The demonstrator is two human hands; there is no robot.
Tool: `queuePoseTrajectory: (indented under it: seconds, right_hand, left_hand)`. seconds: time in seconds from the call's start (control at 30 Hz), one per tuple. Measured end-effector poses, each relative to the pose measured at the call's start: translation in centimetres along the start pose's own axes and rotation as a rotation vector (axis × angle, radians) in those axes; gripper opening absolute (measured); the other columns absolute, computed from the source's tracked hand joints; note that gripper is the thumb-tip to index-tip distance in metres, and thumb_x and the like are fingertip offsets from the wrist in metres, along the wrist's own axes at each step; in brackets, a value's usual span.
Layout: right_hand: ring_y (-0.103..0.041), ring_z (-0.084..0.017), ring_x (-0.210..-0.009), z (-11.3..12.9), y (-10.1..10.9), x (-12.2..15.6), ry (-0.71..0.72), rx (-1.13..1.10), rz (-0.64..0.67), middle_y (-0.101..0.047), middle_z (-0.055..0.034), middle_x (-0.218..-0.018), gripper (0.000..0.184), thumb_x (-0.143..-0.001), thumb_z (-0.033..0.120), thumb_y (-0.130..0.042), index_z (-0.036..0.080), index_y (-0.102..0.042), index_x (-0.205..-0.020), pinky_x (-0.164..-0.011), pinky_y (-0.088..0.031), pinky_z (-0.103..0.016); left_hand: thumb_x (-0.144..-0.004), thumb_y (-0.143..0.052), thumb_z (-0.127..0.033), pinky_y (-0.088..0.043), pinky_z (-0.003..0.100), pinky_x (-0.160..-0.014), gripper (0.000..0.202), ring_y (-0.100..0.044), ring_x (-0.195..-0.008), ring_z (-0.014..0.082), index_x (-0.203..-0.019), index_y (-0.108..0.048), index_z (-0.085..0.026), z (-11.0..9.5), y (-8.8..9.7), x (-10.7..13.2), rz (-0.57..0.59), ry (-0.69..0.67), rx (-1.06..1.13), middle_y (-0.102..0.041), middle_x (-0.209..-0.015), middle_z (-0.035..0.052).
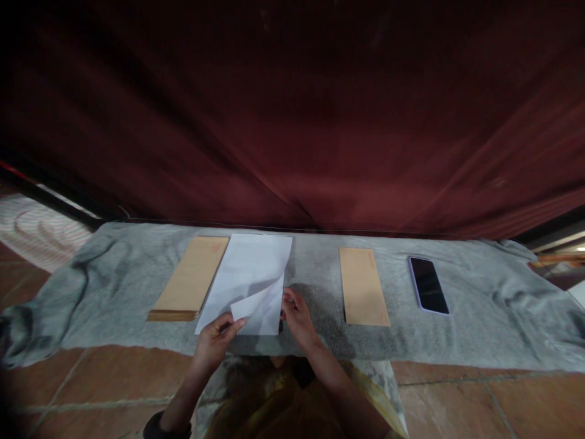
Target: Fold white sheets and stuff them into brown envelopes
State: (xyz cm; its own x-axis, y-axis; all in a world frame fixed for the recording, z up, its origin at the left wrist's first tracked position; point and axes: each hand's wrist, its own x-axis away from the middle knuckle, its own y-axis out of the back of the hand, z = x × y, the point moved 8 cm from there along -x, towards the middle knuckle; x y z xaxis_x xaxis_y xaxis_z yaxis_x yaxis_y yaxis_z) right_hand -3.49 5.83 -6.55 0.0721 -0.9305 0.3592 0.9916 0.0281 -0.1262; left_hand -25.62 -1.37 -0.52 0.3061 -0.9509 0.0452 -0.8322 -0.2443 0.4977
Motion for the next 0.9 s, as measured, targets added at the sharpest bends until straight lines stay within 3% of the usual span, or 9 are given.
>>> queuePoseTrajectory:
  seconds: [0.13,0.3,0.4,0.73,0.9]
  right_hand:
    - [-0.066,-0.022,-0.088,0.0,0.2,-0.1,0.049,0.070,-0.009,-0.068,-0.0077,-0.110,0.042,-0.081,0.048,-0.065,0.024,-0.069,-0.116,-0.065,-0.060,-0.032]
    - [-0.067,-0.020,-0.094,3.3,-0.3,0.3,0.350,0.385,-0.016,-0.063,-0.0088,-0.123,0.044,-0.090,0.030,-0.052,0.026,-0.060,-0.133,-0.090,-0.057,-0.038]
    - [-0.067,-0.020,-0.100,5.0,-1.3,0.7,0.474,0.525,0.039,-0.058,-0.0104,-0.134,0.048,-0.093,0.027,-0.047,0.026,-0.054,-0.141,-0.094,-0.055,-0.037]
    - [-0.053,-0.023,-0.132,4.8,-1.9,1.5,0.517,0.654,0.131,-0.054,-0.0064,-0.146,0.047,-0.093,0.021,-0.048,0.027,-0.058,-0.139,-0.114,-0.043,-0.040]
    - [-0.053,-0.025,-0.129,5.5,-1.5,1.8,0.545,0.644,0.102,-0.058,-0.0099,-0.139,0.041,-0.089,0.015,-0.049,0.023,-0.067,-0.125,-0.115,-0.041,-0.047]
  left_hand:
    - [-0.076,-0.065,-0.050,-0.039,0.022,-0.058,0.039,-0.047,-0.059,0.0132,-0.056,-0.048,-0.022,-0.1,-0.1,0.2,-0.014,-0.003,-0.027,-0.048,-0.057,-0.0038]
    - [-0.076,-0.065,-0.050,-0.039,0.023,-0.059,0.040,-0.047,-0.061,0.0140,-0.056,-0.044,-0.023,-0.6,-0.5,0.4,0.024,-0.022,-0.038,-0.047,-0.058,-0.0038]
    - [-0.075,-0.065,-0.050,-0.040,0.024,-0.059,0.039,-0.049,-0.062,0.0149,-0.056,-0.045,-0.023,-0.5,-0.7,0.2,0.063,-0.008,-0.030,-0.047,-0.058,-0.0034]
    - [-0.069,-0.070,-0.048,-0.039,0.024,-0.061,0.036,-0.050,-0.064,0.0144,-0.056,-0.051,-0.021,0.3,-1.2,-1.1,0.257,0.059,0.078,-0.054,-0.061,-0.0023]
    - [-0.072,-0.069,-0.049,-0.042,0.025,-0.061,0.036,-0.052,-0.063,0.0146,-0.057,-0.051,-0.021,0.5,-0.9,-1.1,0.212,0.062,0.080,-0.055,-0.059,-0.0026]
